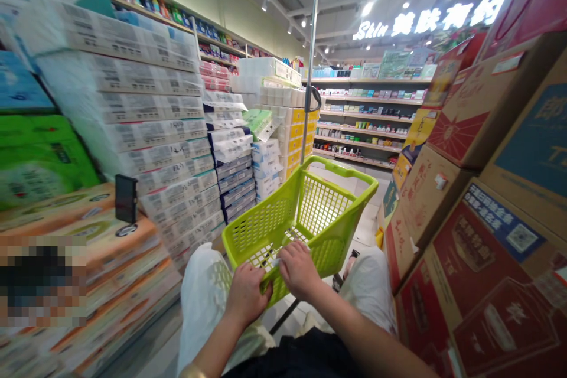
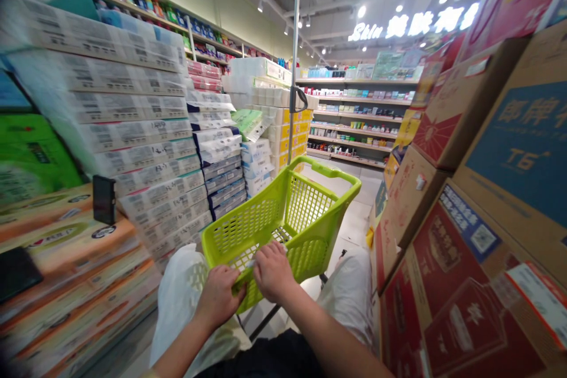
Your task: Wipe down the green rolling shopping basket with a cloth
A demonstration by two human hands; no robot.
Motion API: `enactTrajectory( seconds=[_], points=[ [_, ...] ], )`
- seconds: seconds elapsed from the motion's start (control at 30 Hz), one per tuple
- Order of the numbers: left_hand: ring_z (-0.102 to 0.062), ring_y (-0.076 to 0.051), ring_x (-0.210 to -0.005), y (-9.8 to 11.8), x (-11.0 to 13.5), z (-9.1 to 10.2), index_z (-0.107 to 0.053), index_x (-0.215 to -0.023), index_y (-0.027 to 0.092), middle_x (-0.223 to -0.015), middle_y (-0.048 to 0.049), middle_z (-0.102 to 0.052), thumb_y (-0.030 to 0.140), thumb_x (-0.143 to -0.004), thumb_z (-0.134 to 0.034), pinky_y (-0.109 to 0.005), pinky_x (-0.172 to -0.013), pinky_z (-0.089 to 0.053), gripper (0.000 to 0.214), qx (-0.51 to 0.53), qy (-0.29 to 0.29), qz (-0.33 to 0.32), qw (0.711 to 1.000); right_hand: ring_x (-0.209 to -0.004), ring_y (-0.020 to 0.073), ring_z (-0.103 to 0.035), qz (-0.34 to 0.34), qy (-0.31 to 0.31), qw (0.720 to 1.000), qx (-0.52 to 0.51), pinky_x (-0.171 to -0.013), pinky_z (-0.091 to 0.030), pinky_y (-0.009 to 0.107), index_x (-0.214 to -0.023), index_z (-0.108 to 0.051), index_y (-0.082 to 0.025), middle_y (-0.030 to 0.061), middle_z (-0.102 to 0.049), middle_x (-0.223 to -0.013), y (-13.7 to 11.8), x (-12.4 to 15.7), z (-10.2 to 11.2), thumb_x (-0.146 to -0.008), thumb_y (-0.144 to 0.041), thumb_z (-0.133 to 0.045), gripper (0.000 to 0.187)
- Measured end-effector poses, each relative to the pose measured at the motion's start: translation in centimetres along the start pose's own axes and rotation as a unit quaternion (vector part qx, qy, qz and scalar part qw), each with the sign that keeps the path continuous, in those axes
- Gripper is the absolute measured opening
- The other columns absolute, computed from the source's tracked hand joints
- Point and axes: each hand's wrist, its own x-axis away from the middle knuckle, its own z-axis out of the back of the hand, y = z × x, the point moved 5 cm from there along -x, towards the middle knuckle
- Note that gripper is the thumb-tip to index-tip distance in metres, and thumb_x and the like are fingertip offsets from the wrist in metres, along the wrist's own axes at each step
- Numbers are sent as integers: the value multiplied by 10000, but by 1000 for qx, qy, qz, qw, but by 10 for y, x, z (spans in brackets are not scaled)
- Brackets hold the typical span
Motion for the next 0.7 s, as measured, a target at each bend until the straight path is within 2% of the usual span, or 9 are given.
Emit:
enactTrajectory(
  seconds=[0.07,0.17,0.3,0.37,0.47,0.6,0.7],
  points=[
    [-554,-217,-703,-1,0,0,-576,-659,200,-645,-39,-602,272,-749,-576,-350,-701,-416,115,-3,1,-7,1000,-933,175,-503,41,-23,999,-15,-1020,-318,350,-911,-574,-231,14,-595,-905,-13,0,-4,-872,-206,-511,79],
    [-554,-213,-707,-3,1,1,-566,-647,203,-648,-37,-598,269,-749,-579,-347,-704,-420,122,0,2,-2,1000,-931,171,-517,50,-26,998,-9,-1038,-306,352,-921,-582,-231,14,-602,-902,0,-2,3,-878,-186,-489,111],
    [-549,-204,-703,-3,2,1,-555,-626,203,-647,-34,-591,274,-769,-563,-348,-721,-426,161,8,3,9,1000,-939,180,-523,-29,7,999,34,-1065,-281,371,-901,-601,-225,28,-607,-895,44,-4,19,-882,-172,-465,147],
    [-547,-204,-701,-2,1,1,-558,-627,200,-645,-34,-591,274,-773,-556,-352,-725,-425,164,7,4,10,1000,-951,189,-516,-69,23,996,51,-1069,-274,382,-887,-602,-225,35,-603,-899,52,-3,22,-878,-167,-461,152],
    [-549,-207,-703,-1,0,1,-567,-637,201,-645,-34,-594,268,-769,-553,-355,-724,-422,148,4,2,9,1000,-958,196,-505,-68,23,997,38,-1066,-272,391,-875,-591,-227,35,-598,-904,32,-1,16,-871,-171,-475,129],
    [-551,-217,-699,-3,-1,2,-572,-645,202,-640,-39,-594,279,-754,-565,-357,-698,-418,134,2,-2,1,1000,-961,186,-506,22,-19,999,-13,-1027,-316,362,-923,-580,-233,21,-601,-931,-9,1,2,-883,-207,-504,89],
    [-551,-218,-693,-6,0,2,-566,-636,203,-643,-40,-591,274,-754,-560,-359,-695,-419,138,12,0,2,1000,-956,179,-516,46,-29,998,-15,-1031,-320,354,-944,-581,-235,20,-607,-930,-3,-1,3,-882,-190,-505,108]
  ],
)
